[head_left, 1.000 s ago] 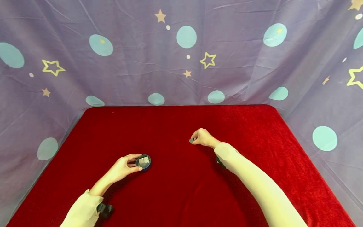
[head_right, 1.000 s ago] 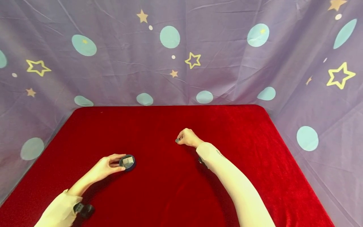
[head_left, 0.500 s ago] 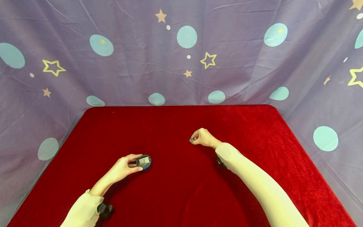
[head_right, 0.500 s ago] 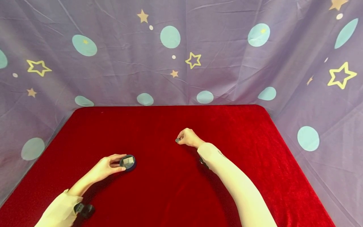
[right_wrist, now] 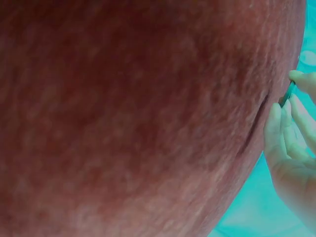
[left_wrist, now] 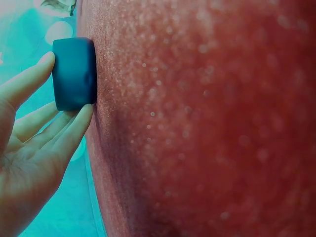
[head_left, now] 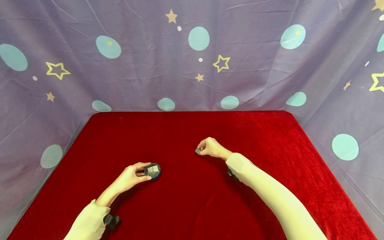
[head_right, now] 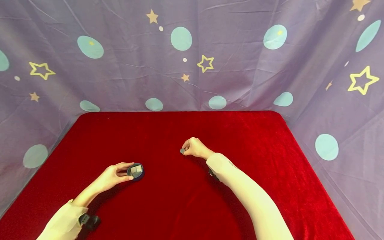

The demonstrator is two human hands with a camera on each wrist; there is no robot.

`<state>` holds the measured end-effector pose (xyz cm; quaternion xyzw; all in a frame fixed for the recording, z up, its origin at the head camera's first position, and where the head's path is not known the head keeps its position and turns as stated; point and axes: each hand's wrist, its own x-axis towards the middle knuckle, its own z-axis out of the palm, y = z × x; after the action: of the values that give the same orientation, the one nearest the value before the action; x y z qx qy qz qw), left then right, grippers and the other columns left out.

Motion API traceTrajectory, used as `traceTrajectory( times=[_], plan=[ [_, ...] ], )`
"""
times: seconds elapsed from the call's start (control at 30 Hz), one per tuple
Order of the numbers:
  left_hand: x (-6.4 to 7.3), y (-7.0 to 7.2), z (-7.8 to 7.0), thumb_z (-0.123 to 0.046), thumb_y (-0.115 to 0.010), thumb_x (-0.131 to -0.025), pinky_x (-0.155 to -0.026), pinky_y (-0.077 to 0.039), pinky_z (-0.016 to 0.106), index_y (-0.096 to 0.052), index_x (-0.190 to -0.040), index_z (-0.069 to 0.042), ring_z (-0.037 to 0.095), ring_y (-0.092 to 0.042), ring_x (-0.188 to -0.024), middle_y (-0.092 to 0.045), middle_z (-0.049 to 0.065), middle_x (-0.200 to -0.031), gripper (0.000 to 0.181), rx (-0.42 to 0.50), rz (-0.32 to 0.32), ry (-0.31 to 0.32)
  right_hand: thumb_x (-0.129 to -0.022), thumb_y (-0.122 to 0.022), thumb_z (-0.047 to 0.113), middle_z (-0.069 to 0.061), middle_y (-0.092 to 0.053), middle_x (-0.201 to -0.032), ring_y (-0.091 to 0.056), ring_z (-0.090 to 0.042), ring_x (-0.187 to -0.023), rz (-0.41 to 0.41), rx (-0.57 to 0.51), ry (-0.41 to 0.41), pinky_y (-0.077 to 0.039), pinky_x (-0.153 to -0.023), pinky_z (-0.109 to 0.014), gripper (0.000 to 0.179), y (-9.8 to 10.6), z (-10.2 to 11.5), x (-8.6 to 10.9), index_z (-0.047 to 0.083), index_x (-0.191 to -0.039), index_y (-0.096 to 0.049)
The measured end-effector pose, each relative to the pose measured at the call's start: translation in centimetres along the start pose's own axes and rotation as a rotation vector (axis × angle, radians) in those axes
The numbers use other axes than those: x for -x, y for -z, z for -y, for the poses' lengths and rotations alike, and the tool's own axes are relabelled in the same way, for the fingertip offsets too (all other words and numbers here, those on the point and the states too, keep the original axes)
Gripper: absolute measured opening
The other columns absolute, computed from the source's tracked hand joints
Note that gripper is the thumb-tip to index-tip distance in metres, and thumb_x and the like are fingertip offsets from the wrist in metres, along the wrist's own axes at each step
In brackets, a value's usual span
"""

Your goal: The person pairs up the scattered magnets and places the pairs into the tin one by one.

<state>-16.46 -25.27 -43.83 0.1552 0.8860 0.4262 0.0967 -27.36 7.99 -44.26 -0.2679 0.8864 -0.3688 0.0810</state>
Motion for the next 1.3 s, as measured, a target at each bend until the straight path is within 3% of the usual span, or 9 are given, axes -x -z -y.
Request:
traceTrajectory(
  times=[1.3],
  plan=[
    [0.1,0.0,-0.2,-0.017,-0.07,-0.076,-0.073,-0.051,0.028,-0.048,-0.12,0.008,0.035,-0.059,-0.093,-0.049,0.028,-0.117,0.056,0.009,-0.005,-0.005,-0.071,-0.07,0.005,-0.001,-0.062,-0.069,-0.054,-0.005,-0.062,0.085,-0.082,0.114,-0.045,-0.057,-0.016,0.012,-4.3,6.3,-0.8,0.002,-0.083,-0.069]
  ],
)
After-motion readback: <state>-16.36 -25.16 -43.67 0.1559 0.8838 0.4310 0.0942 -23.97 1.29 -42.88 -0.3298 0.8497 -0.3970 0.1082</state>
